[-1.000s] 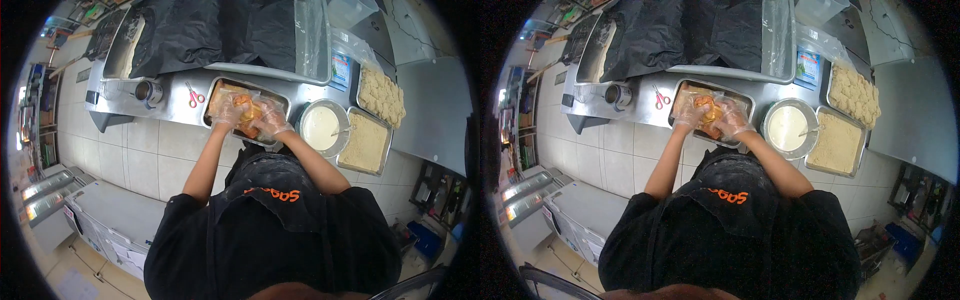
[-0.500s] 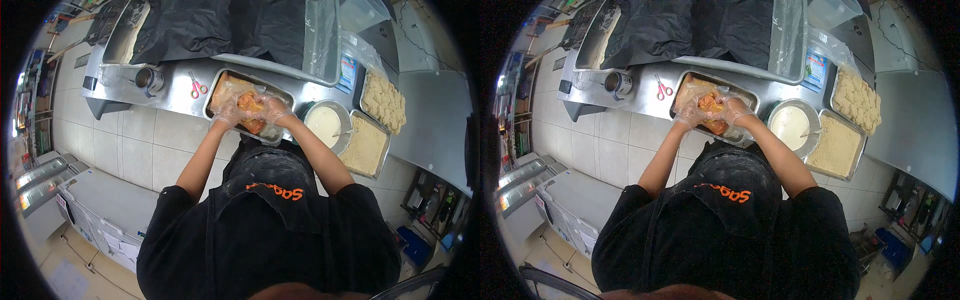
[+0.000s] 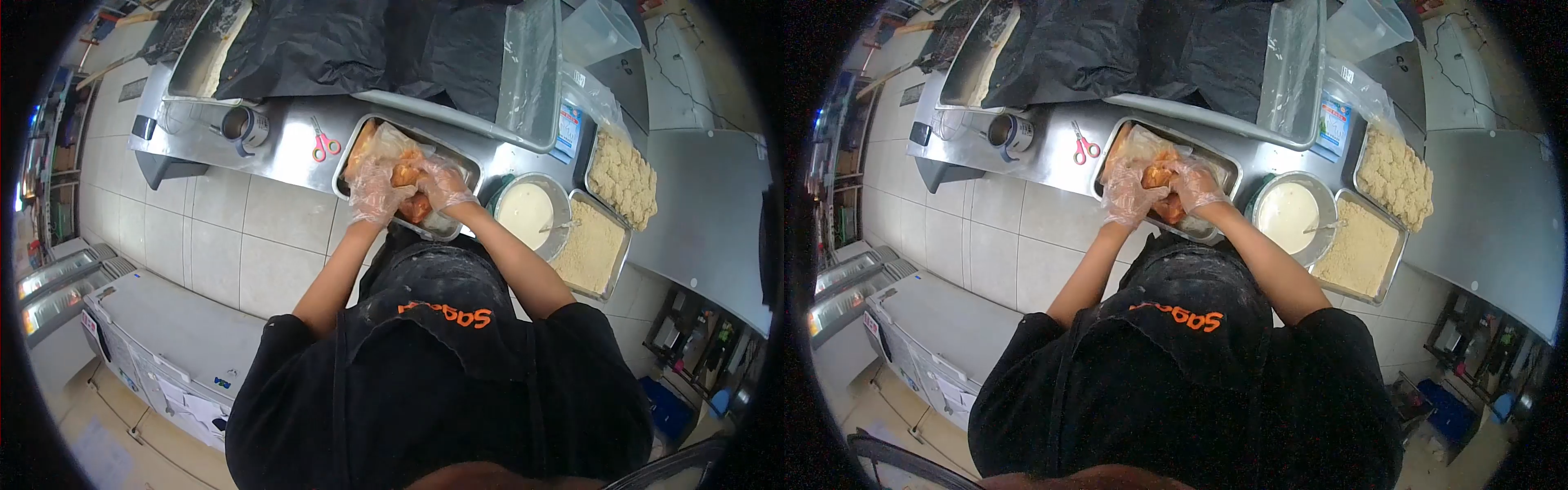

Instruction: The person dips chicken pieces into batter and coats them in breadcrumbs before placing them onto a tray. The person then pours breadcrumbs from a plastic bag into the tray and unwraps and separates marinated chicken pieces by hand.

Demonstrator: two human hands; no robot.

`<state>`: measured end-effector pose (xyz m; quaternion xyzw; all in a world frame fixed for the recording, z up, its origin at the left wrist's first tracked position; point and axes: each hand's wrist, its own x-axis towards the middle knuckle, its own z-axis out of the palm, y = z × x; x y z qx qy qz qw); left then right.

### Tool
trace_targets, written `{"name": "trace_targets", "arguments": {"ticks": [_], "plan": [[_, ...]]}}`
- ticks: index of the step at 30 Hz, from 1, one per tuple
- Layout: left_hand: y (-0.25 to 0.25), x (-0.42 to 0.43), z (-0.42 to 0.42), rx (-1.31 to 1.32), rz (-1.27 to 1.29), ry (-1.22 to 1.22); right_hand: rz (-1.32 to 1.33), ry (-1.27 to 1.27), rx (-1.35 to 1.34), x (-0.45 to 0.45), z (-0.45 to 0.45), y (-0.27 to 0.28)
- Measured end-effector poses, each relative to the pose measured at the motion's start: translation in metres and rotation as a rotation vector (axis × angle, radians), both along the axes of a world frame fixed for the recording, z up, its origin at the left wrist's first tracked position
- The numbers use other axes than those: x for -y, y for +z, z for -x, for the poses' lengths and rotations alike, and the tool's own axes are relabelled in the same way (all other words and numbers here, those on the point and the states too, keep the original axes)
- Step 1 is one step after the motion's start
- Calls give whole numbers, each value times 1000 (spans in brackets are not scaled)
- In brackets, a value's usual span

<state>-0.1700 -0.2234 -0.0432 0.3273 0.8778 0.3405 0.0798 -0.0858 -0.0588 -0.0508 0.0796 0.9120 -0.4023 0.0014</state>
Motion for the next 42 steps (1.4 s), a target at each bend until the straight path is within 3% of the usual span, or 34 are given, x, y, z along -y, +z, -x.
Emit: {"name": "trace_targets", "arguments": {"ticks": [1, 2, 4, 7, 10, 12, 15, 18, 20, 21, 24, 26, 30, 31, 34, 36, 37, 38, 39, 40, 42], "plan": [[5, 2, -2, -164, -29, -56, 4, 2, 9, 1, -2, -5], [6, 3, -3, -160, -25, -58, -79, 35, 15, 2, 0, -8], [6, -4, 6, 212, 43, -216, -166, 63, 11, 6, 3, -12], [-17, -15, 21, 353, 180, -270, -236, 40, -27, 7, 5, -7], [-2, -15, 17, 273, 225, -259, -159, 45, -108, -3, 0, 0], [5, -5, 16, 260, 168, -298, -186, 230, -18, -15, -1, -5], [-13, 12, 16, 240, 78, -337, -200, 299, 132, -20, -12, 10], [-31, 10, 18, 216, 152, -322, -262, 228, 26, -22, -16, -34], [-41, 7, 18, -76, 175, -395, -209, 204, 22, -27, -18, -49], [-38, 7, 16, -78, 174, -391, -153, 174, 27, -28, -18, -54], [-10, 4, 8, 58, -48, -302, -164, 134, -19, -23, -14, -70], [10, 2, 4, 273, -142, -327, -154, 122, 56, -15, -15, -40], [9, 4, 15, 243, -48, -336, -228, 173, 243, -14, -10, -28], [5, 3, 18, 337, -8, -314, -229, 174, 242, -17, -11, -26], [-17, 2, 21, 410, 6, -272, -21, 86, 204, -24, -12, -5], [-24, 2, 17, 389, -16, -248, 357, 133, 3, -33, -12, -2], [-28, -1, 13, 217, -51, -207, 357, 135, 1, -37, -16, 1], [-28, -3, 10, 44, -85, -167, 584, -32, 175, -36, -21, 22], [-12, -4, 11, 41, -87, -170, 805, -204, 350, -35, -25, 35], [4, -5, 12, -22, -128, -147, 802, -207, 346, -35, -29, 35], [25, -7, 7, -85, -174, -129, 1233, -205, 183, -36, -36, 34]]}}
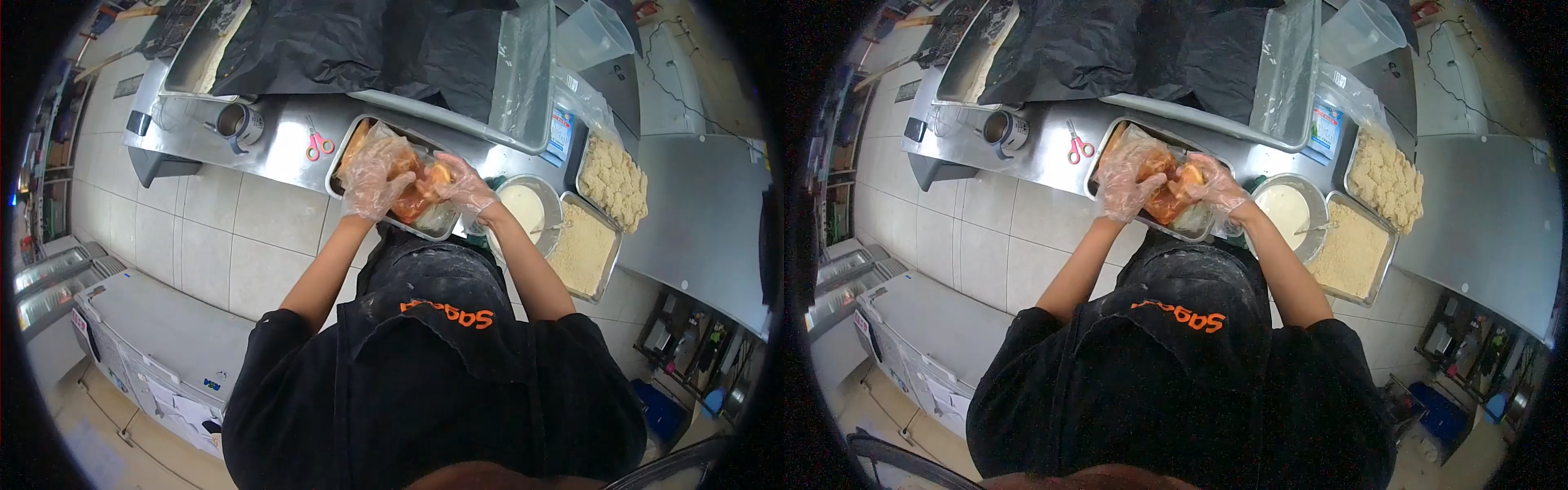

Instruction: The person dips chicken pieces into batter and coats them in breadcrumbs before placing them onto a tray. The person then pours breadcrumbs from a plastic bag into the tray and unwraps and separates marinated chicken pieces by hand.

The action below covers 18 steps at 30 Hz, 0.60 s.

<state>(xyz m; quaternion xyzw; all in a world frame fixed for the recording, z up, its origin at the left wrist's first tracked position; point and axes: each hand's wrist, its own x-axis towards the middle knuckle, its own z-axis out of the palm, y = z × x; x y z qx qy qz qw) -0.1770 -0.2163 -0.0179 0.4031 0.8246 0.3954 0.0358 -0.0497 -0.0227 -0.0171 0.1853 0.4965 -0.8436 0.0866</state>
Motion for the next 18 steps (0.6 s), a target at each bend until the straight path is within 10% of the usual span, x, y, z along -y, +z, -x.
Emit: {"name": "trace_targets", "arguments": {"ticks": [7, 18], "plan": [[2, -9, -36, 473, -13, -45, 282, -130, 54, 15, -3, 2], [45, -24, -47, 729, -49, 19, -338, -63, -143, 6, -17, 44]]}}
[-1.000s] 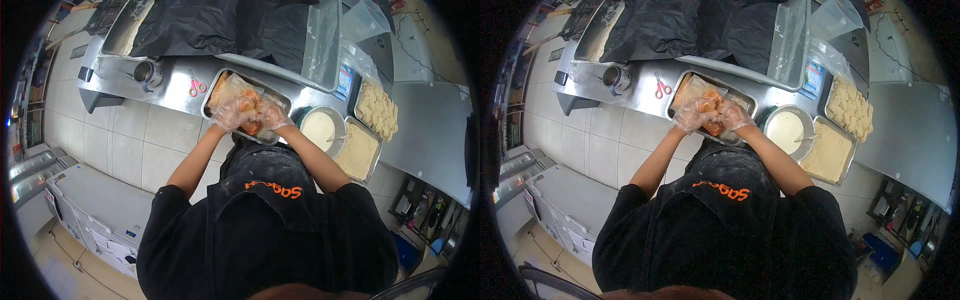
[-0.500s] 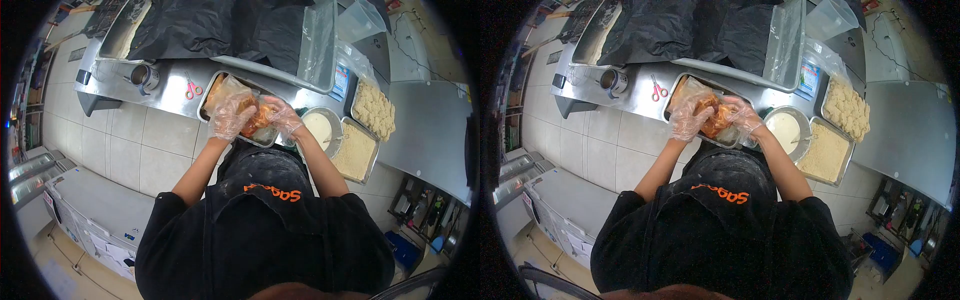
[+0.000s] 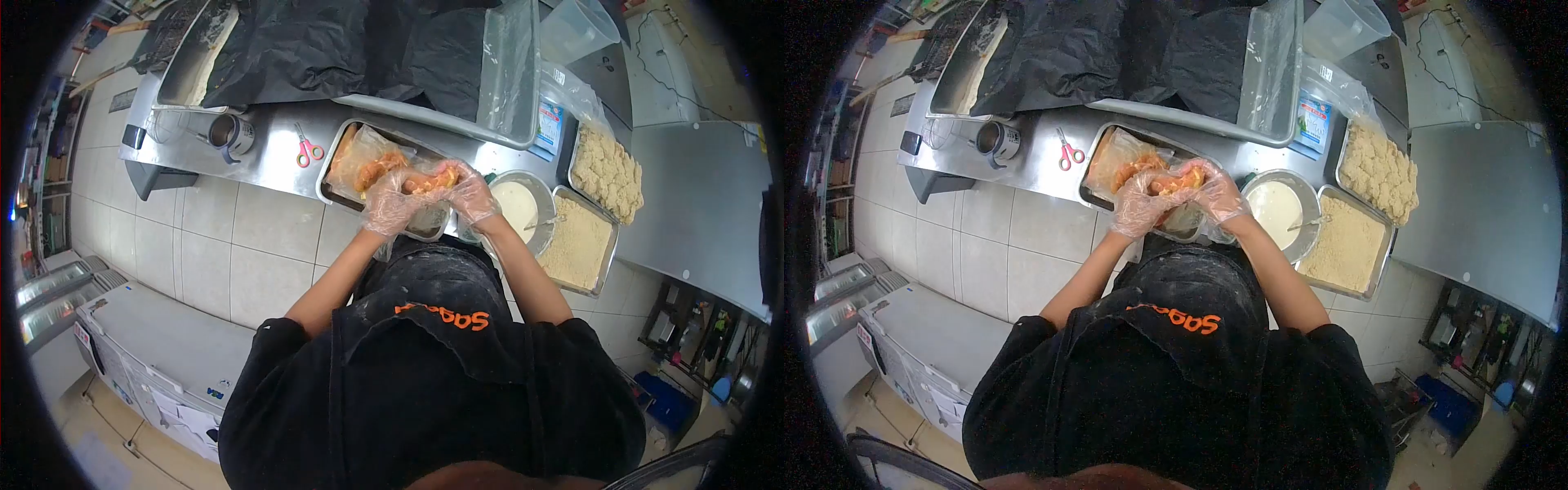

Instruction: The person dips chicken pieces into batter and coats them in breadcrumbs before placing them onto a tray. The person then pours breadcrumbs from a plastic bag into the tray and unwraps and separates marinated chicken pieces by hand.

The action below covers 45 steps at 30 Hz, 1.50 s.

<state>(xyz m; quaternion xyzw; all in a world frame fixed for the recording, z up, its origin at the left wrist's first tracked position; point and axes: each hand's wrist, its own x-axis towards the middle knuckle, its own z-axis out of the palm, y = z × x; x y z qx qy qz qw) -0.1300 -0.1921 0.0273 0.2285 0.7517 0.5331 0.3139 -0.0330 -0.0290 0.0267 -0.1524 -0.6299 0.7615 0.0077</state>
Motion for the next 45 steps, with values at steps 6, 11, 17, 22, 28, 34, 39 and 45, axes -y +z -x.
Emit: {"name": "trace_targets", "arguments": {"ticks": [6, 11, 17, 22, 28, 34, 39, 45], "plan": [[-16, -2, -2, -183, -2, 58, -312, -171, -141, 11, -8, -8], [-22, -5, -4, -246, -152, 103, -497, -200, -131, 11, -12, 16], [-1, -4, -6, -230, -429, 166, -608, -77, -453, -8, -7, 40], [19, 0, 8, -501, -623, 66, -64, -319, -331, -3, -5, 76], [34, 2, 14, -844, -366, -181, 254, -6, 221, -15, -7, 92], [58, -16, 5, 186, -583, 75, 8, -171, 37, -19, -12, 81], [74, -29, -2, 95, -346, -138, -441, -132, -104, -20, -13, 83], [34, -45, -14, -40, -458, 72, -707, -273, -222, -10, -12, 82]]}}
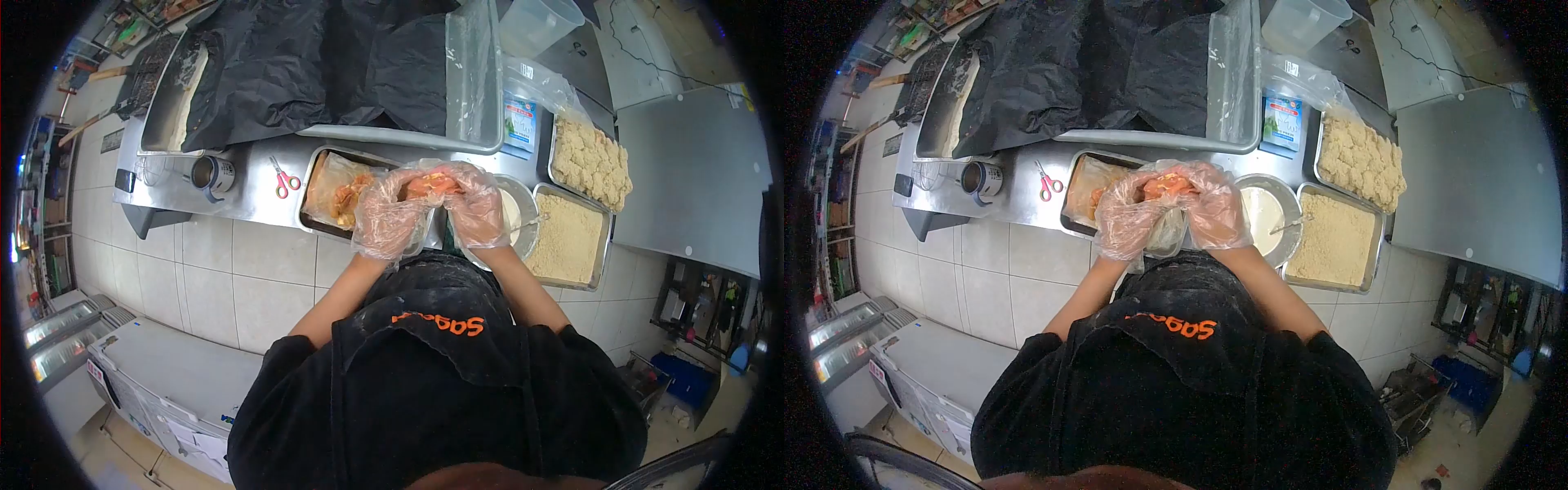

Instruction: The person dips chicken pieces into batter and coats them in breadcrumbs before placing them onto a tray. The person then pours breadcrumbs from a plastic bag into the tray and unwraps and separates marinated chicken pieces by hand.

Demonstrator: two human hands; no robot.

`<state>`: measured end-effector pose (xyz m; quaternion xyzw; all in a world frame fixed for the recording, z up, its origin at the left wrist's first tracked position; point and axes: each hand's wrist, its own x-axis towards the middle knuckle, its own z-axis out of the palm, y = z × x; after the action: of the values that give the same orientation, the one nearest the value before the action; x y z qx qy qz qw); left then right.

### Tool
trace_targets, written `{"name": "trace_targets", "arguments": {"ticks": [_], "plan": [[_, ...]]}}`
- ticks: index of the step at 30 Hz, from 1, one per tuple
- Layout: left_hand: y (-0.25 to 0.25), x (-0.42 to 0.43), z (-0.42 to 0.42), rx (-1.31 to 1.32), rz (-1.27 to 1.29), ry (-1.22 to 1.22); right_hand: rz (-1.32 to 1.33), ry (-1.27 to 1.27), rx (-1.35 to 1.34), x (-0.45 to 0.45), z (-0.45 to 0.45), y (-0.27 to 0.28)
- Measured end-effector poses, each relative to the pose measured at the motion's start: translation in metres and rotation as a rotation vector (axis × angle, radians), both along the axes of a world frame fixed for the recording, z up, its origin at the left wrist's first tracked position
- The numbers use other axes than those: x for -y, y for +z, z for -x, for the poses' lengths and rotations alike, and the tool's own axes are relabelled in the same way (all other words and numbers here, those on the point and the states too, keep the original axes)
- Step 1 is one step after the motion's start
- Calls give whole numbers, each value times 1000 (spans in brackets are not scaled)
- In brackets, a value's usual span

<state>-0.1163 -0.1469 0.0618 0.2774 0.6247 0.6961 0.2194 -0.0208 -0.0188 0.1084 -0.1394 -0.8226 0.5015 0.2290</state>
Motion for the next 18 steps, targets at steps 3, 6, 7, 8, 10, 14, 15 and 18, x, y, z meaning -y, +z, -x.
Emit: {"name": "trace_targets", "arguments": {"ticks": [3, 6, 7, 8, 10, 14, 15, 18], "plan": [[29, 1, -3, -132, 153, 29, 34, -82, -88, 5, 0, -2], [18, -6, -1, -159, 126, 23, 152, -126, -107, 7, 1, -5], [17, -7, -2, -160, 123, 26, 149, -123, -109, 6, 1, -6], [17, -9, -3, -202, 107, 64, 170, -138, -93, 6, 0, -7], [17, -10, -2, -245, 88, 104, 189, -151, -79, 5, 0, -8], [36, -7, 0, -322, 45, 122, 301, -80, -91, -6, -2, -15], [43, -5, 0, -285, 48, 104, 396, -26, -121, -10, -3, -17], [32, -1, 7, -236, 180, 80, 719, 84, -98, -18, -10, -5]]}}
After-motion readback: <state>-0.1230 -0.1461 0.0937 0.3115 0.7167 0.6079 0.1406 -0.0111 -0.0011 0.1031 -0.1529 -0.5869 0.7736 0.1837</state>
